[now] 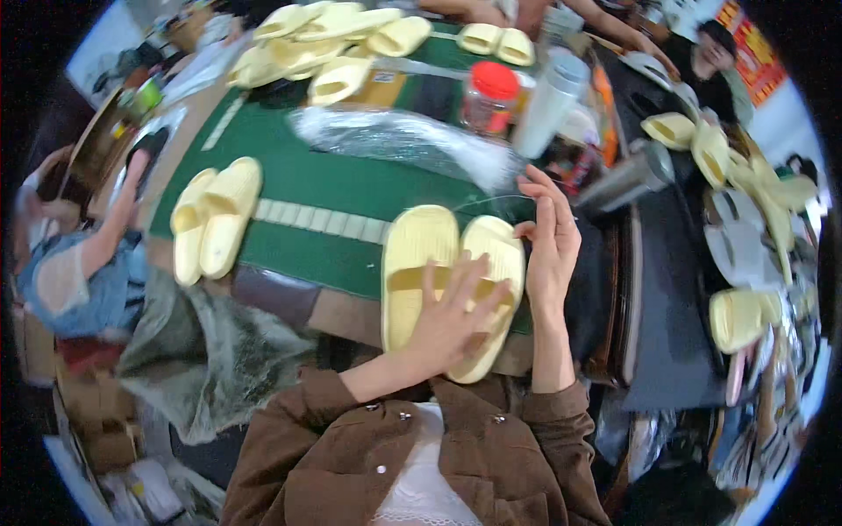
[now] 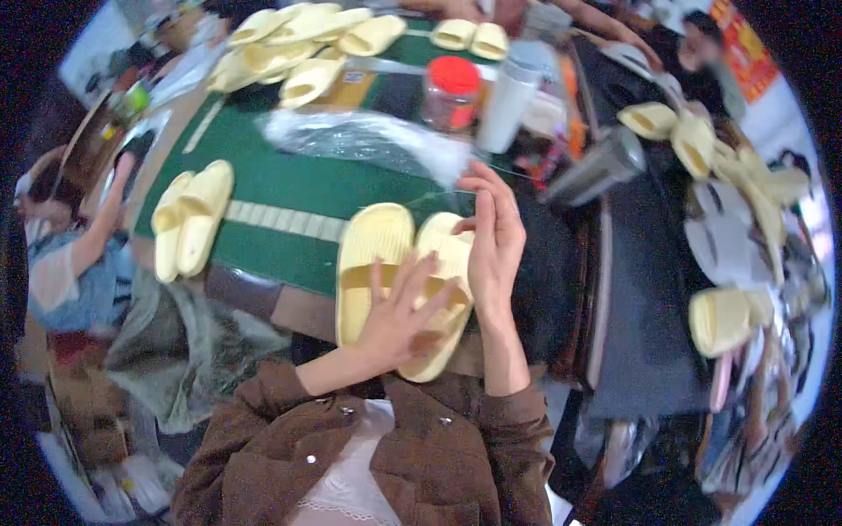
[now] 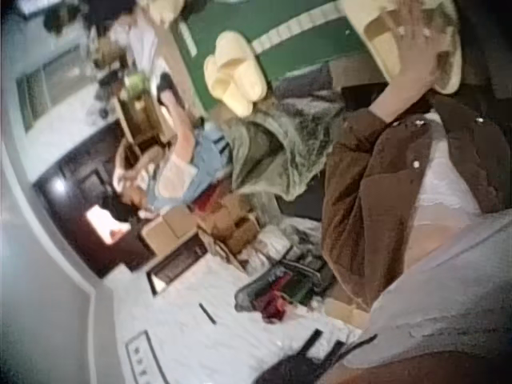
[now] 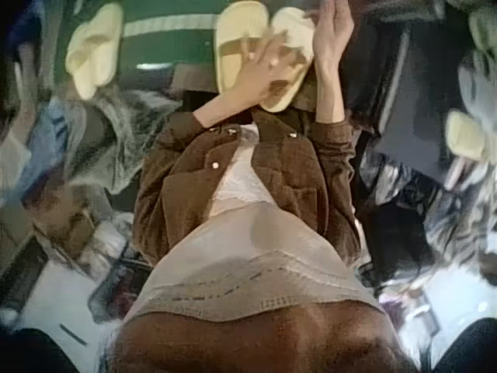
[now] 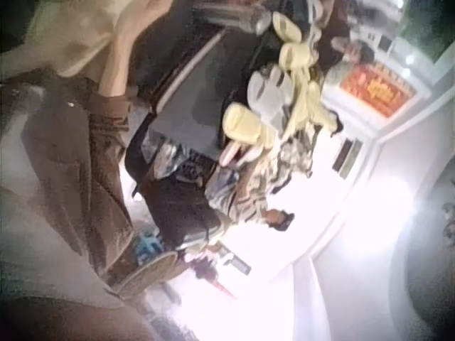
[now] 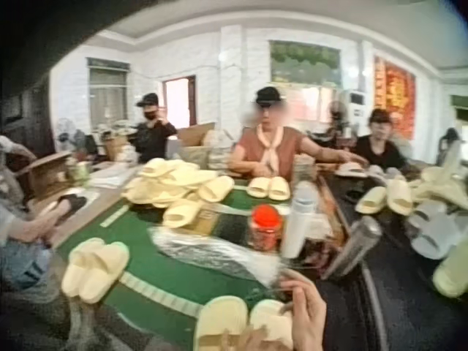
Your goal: The person assembles yellow and white plastic slippers by hand at a workbench. They repeatedly pick up pairs, thread a clear elastic band through the slippers, and place the finished pairs aside. The process is repetitive and involves handling multiple pairs of slippers.
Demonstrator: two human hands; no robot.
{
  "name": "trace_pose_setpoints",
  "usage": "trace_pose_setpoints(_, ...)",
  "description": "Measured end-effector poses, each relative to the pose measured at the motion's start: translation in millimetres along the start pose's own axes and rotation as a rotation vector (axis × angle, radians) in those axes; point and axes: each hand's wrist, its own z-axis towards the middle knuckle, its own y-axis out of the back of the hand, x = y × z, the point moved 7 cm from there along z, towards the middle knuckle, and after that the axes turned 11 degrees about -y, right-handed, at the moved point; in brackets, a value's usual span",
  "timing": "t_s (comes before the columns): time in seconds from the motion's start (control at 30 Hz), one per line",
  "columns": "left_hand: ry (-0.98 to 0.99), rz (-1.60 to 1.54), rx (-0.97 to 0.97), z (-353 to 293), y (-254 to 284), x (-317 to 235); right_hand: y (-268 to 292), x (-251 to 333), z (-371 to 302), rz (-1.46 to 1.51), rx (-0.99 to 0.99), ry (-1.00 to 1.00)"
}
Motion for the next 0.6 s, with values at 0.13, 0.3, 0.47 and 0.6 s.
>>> trace_pose_setpoints(0.13, -0.018, 0.055, -0.115, 0, 5, -3, 43, 56, -26, 0.473, -0.044, 0.038)
trace_pose_setpoints(0.3, -0.057, 0.074, -0.042, 1, 3, 1, 122, 112, -64, 0.282, -0.260, 0.275)
trace_pose_setpoints(0.47, -0.106, 0.066, -0.074, -4, 5, 9, 217, 146, -100, -0.142, -0.724, 0.386)
trace_pose_setpoints(0.6, -0.084, 0.207, -0.048, -8, 13, 22, 311, 148, -99, -0.502, -0.909, 0.350)
